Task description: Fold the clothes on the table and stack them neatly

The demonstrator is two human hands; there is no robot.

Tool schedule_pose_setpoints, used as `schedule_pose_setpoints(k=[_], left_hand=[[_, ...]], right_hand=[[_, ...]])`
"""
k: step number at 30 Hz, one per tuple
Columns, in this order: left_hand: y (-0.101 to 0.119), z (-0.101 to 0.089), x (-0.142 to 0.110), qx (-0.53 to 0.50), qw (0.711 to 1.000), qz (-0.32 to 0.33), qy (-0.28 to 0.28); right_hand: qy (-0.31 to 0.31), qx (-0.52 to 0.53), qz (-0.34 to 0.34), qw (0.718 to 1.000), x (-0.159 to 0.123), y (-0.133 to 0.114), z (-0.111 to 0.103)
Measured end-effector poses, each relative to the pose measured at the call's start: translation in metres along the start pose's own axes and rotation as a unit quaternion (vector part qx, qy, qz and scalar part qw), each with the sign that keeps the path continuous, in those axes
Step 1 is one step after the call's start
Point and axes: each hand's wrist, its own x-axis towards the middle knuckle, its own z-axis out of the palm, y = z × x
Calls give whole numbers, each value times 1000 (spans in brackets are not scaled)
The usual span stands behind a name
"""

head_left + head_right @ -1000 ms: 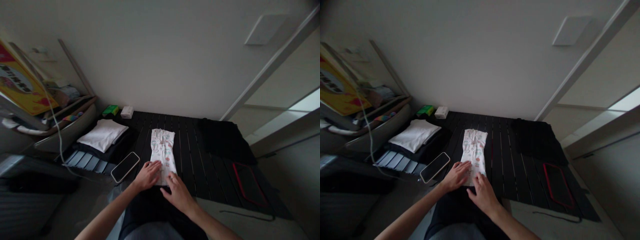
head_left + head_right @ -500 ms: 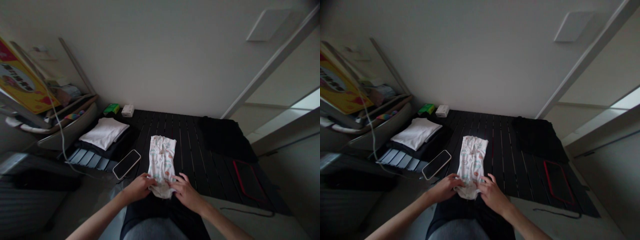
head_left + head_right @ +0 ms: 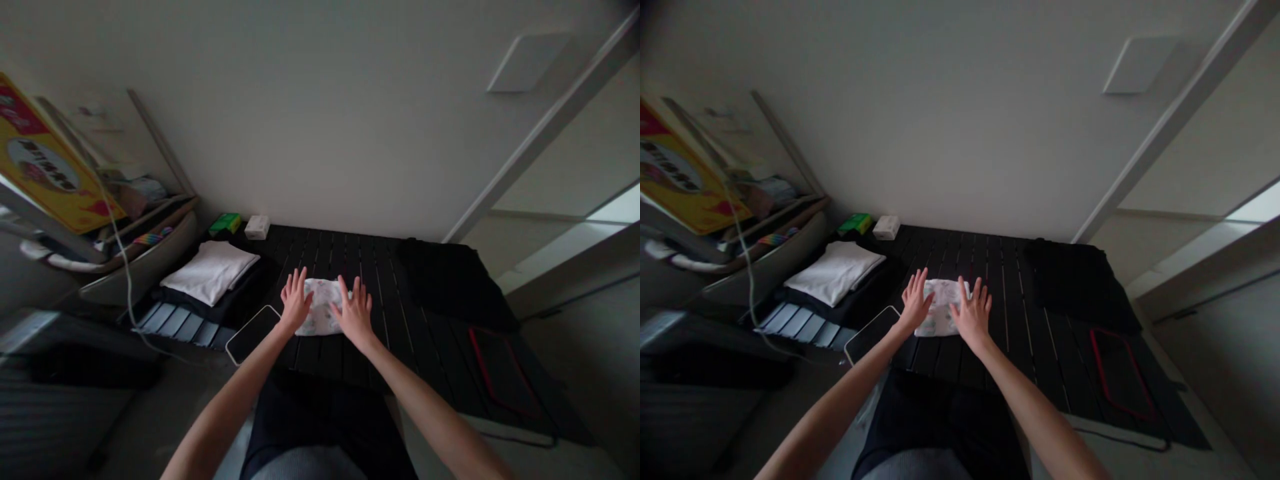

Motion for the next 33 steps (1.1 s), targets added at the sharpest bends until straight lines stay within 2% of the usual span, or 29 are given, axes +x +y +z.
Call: schedule_pose_setpoints(k=[4,6,9,12,16,19,23,26,30,33], left_hand=[[0,30,-41,137,990,6,-44],[2,35,-49,169,985,2,-46],[8,32,-48,183,982,-34,-38],[13,27,-44,150,986,-50,-50],[18,25,-40,52,994,-42,-85],[27,25,-35,-39,995,-7,-95],[59,31,-29,-135,982,54,-119],[96,40,-24,-125,979,58,-152],[148,62,-9,-108,974,76,-185],[187,81,10,-170,962,99,-192]], right_hand=[[-91,-39,17,995,-31,-1,33],[-114,-33,37,992,-34,0,39],[-135,-7,74,988,-28,-1,37],[-126,33,90,987,-22,-2,33],[-118,107,50,986,-22,0,31],[-84,125,24,988,-24,9,23],[-15,79,25,996,-25,33,3],[26,29,58,998,-25,60,-12],[73,-33,89,993,-20,105,-28],[122,-76,114,983,-9,140,-45]])
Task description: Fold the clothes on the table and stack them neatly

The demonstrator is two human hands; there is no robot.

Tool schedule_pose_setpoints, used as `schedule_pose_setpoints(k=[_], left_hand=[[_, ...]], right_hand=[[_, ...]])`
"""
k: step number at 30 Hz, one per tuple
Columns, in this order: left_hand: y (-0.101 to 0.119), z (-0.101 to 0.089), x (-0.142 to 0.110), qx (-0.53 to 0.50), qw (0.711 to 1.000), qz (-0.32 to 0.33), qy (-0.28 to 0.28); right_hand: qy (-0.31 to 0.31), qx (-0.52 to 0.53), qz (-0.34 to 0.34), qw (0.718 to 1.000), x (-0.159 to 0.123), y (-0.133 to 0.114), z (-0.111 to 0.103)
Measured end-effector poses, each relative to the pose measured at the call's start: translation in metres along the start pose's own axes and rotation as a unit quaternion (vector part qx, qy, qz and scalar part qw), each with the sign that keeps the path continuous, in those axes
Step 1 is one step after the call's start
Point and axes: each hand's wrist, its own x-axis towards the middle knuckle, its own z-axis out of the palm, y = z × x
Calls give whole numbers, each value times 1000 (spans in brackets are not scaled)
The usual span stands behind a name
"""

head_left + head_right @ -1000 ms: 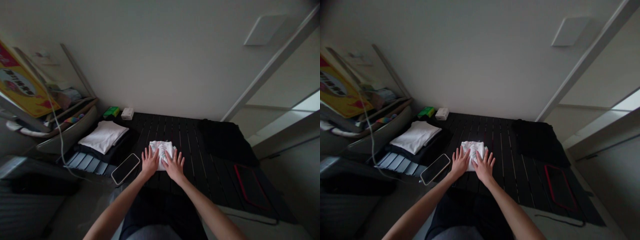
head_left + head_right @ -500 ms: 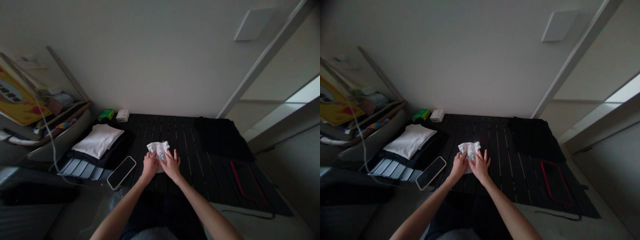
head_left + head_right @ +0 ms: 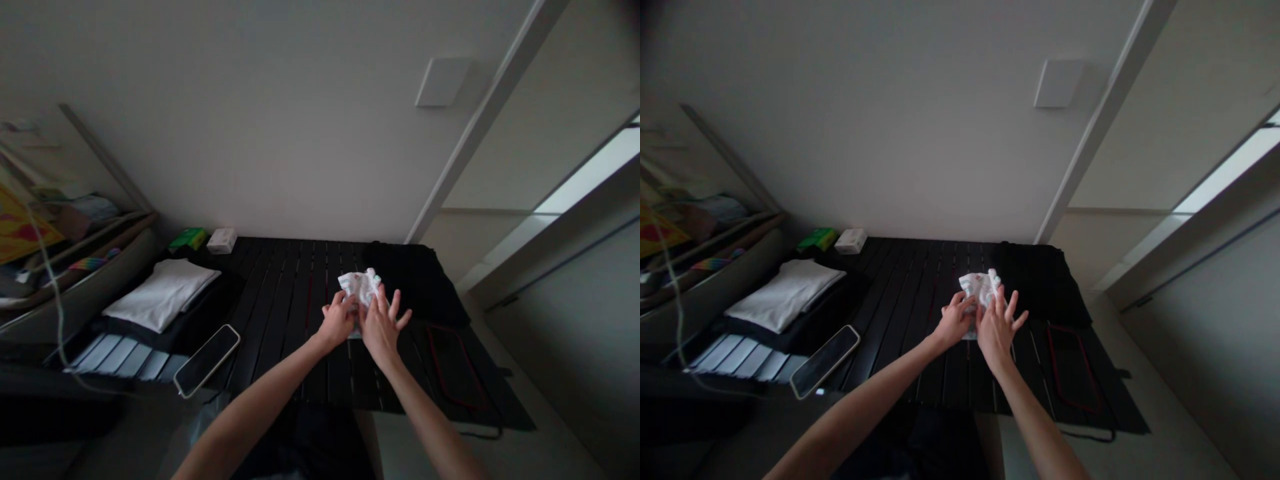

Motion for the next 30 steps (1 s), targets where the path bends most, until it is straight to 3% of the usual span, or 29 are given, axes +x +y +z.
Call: schedule_pose_setpoints(k=[5,8,12,16,19,22,25,30], left_hand=[[38,18,45,-103,987,91,-83],[45,19,45,-69,988,102,-96],[21,14,20,-14,993,76,-88],[-24,-6,-14,52,996,30,-68],[-61,-36,-38,109,994,-6,-5],[-98,-78,-58,163,979,-72,100],[-132,-128,-76,215,946,-146,194],[-172,-217,-99,317,880,-214,281]], right_hand=[[114,-46,77,989,58,50,-9],[105,-49,99,988,78,72,10],[-32,-48,79,995,67,82,57],[-44,-68,96,992,52,74,83],[-18,-73,82,994,45,57,80],[-4,-56,42,998,29,29,73],[-14,-32,1,999,5,-4,67],[-38,-7,-70,997,-22,-40,57]])
